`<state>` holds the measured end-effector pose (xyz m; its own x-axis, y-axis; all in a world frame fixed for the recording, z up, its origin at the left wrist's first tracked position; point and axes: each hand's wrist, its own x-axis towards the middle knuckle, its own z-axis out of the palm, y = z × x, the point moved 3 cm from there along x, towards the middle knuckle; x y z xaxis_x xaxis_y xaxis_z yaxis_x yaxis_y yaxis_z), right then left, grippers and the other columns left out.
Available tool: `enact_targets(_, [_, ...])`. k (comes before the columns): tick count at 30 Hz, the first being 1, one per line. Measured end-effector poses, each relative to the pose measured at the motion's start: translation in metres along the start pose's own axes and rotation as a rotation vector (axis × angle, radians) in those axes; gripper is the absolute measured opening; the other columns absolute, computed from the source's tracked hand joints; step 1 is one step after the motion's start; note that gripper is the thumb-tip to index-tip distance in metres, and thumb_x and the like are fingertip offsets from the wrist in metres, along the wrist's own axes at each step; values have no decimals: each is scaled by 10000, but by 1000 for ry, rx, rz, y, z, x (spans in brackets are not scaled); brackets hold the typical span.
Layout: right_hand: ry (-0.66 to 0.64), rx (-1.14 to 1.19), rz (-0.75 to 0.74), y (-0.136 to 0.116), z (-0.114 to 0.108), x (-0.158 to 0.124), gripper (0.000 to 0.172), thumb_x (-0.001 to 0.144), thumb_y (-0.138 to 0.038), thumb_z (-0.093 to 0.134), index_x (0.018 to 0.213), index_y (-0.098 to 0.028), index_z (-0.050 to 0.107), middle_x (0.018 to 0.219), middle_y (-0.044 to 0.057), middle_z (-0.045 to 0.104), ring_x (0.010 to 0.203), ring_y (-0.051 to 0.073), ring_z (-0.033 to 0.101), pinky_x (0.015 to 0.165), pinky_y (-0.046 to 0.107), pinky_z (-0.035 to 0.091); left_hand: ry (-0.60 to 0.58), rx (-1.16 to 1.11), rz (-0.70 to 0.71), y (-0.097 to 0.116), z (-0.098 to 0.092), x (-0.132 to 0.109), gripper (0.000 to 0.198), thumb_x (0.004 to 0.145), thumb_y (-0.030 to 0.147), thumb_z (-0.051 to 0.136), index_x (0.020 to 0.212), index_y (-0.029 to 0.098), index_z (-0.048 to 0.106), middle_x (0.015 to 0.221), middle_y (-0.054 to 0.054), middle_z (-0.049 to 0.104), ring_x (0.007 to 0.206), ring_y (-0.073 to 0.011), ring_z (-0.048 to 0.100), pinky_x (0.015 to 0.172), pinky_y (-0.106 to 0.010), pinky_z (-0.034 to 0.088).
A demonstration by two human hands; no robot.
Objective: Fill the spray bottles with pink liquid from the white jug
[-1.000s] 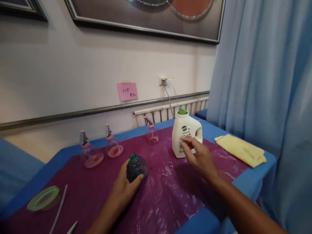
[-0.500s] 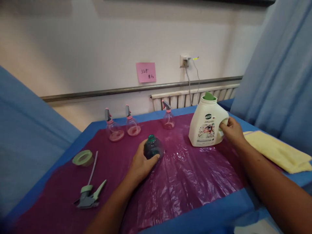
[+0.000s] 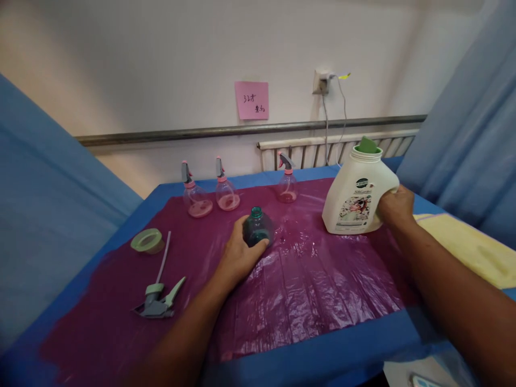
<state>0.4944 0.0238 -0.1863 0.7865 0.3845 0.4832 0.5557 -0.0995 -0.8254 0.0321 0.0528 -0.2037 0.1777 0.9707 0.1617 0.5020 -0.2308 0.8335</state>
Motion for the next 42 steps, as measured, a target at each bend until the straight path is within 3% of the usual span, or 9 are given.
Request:
enact_targets(8, [-86, -77, 46, -58, -24, 11, 200, 880, -78, 799, 1040, -17, 901, 910, 131, 803, 709, 110, 545, 666, 373, 421, -12, -22, 25, -3, 6, -2, 846, 924, 332, 862, 1691, 258, 513, 1625, -144, 710, 1532, -361, 677, 1315, -543, 523])
enact_targets(13, [-169, -146, -66, -101, -39, 15, 255, 914, -151, 724, 1066, -44, 898, 848, 77, 775, 760, 132, 609, 690, 360, 421, -16, -25, 85, -3, 9, -3, 854, 941, 357, 850, 1710, 242, 497, 1727, -156, 636, 1616, -371, 607, 1376, -564, 462])
enact_targets(16, [-251, -209, -162, -117, -42, 15, 180, 839, -166, 682, 893, -143, 852, 749, 19, 725, 767, 176, 639, 690, 330, 435, 3, -12, 132, -4, 11, -3, 850, 941, 341, 844, 1710, 233, 500, 1748, -161, 612, 1638, -375, 582, 1399, -574, 437])
enact_targets(19, [-326, -313, -251, -127, -41, 12, 155, 734, -229, 629, 786, -219, 774, 689, 4, 693, 750, 224, 657, 681, 332, 446, 26, 0, 165, -3, 11, -4, 837, 945, 338, 840, 1707, 223, 513, 1716, -169, 627, 1620, -373, 597, 1394, -574, 449])
enact_targets(22, [-398, -421, -336, -133, -35, 6, 194, 703, -297, 589, 802, -253, 749, 712, 27, 722, 726, 250, 661, 667, 346, 441, 68, -5, 182, 0, 8, -5, 839, 941, 339, 848, 1705, 222, 523, 1676, -176, 637, 1587, -374, 624, 1370, -577, 484])
enact_targets(27, [-463, -696, -519, -140, -25, -4, 281, 781, -356, 563, 946, -260, 769, 920, 109, 832, 810, 296, 700, 690, 360, 427, 91, 1, 146, 3, 6, -4, 856, 913, 309, 854, 1701, 210, 533, 1639, -179, 638, 1575, -377, 629, 1363, -572, 497])
enact_targets(32, [-518, -885, -584, -144, -18, -7, 388, 893, -383, 530, 1127, -266, 818, 1096, 145, 876, 908, 337, 760, 711, 372, 421, 60, 1, 123, 3, 9, -4, 856, 914, 305, 853, 1699, 215, 523, 1654, -180, 626, 1574, -381, 626, 1365, -578, 490])
enact_targets(42, [-526, -1033, -676, -170, -17, -12, 320, 937, -401, 583, 1138, -303, 811, 1071, 102, 876, 927, 319, 769, 692, 365, 383, 67, -22, 200, 5, 12, -7, 850, 899, 258, 874, 1681, 263, 540, 1642, -148, 623, 1573, -367, 617, 1374, -596, 485])
